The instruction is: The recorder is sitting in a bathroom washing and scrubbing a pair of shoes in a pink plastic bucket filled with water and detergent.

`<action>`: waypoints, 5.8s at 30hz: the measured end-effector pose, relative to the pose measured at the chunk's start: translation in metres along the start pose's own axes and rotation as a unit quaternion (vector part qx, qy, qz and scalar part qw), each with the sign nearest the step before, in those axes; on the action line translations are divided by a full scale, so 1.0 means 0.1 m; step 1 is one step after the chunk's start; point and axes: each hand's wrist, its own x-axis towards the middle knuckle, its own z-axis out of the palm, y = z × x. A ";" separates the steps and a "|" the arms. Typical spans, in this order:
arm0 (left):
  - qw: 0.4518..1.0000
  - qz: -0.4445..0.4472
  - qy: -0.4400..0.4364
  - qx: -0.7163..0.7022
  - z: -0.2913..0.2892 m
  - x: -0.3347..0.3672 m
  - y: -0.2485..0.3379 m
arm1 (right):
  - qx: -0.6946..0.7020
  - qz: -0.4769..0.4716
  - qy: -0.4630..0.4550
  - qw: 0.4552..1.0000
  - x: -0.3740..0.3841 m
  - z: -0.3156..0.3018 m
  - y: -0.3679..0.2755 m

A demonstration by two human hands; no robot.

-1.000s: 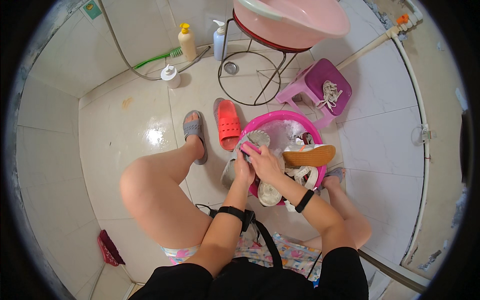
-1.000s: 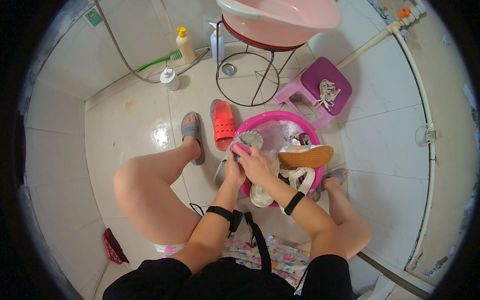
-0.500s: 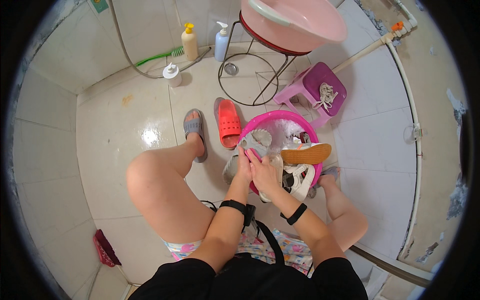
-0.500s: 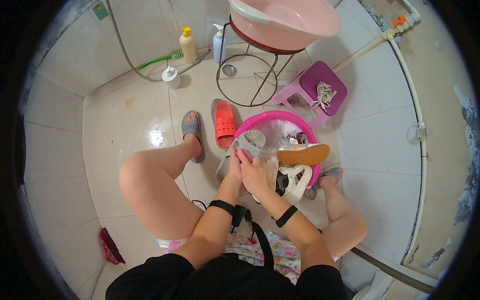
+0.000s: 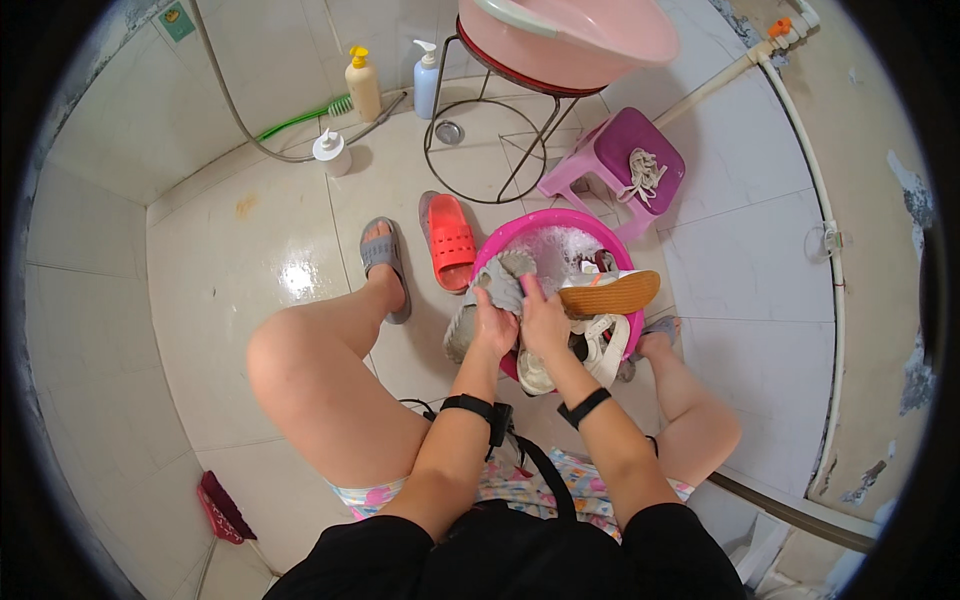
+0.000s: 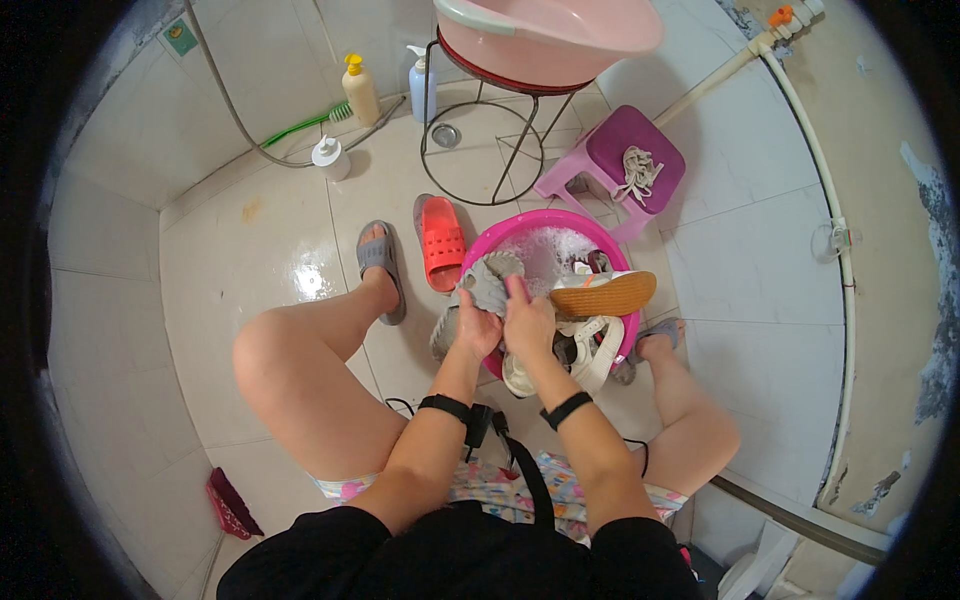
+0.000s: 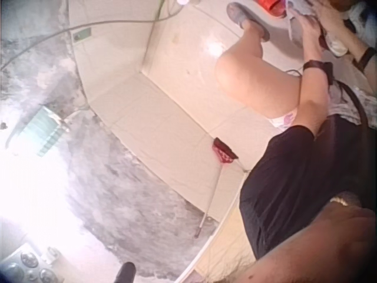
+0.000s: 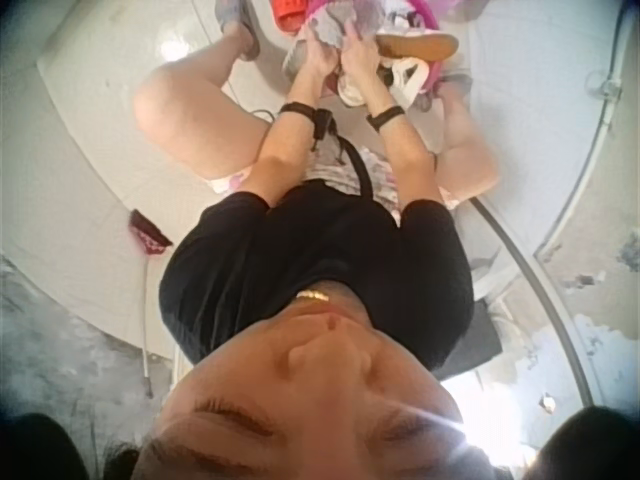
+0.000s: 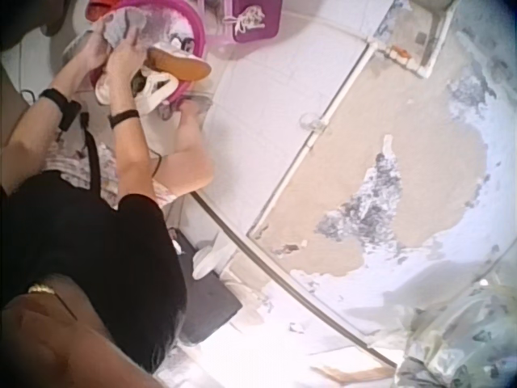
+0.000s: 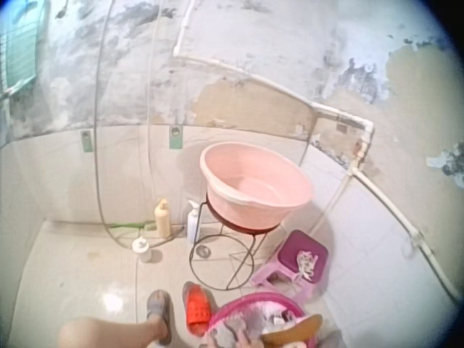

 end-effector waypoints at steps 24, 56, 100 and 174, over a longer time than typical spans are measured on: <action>0.990 -0.131 0.010 0.049 0.31 -0.21 0.05 | -0.054 -0.172 0.061 0.982 0.11 0.04 0.12; 0.988 0.011 0.105 0.112 0.26 -0.11 0.03 | -0.079 0.036 -0.135 0.987 1.41 0.41 0.89; 0.990 -0.098 0.076 -0.073 0.03 -0.09 0.02 | -0.039 -0.148 0.003 0.988 0.25 -0.03 0.02; 0.995 0.052 0.006 0.081 0.46 -0.21 0.09 | 0.131 -0.037 0.043 0.990 0.02 0.21 0.17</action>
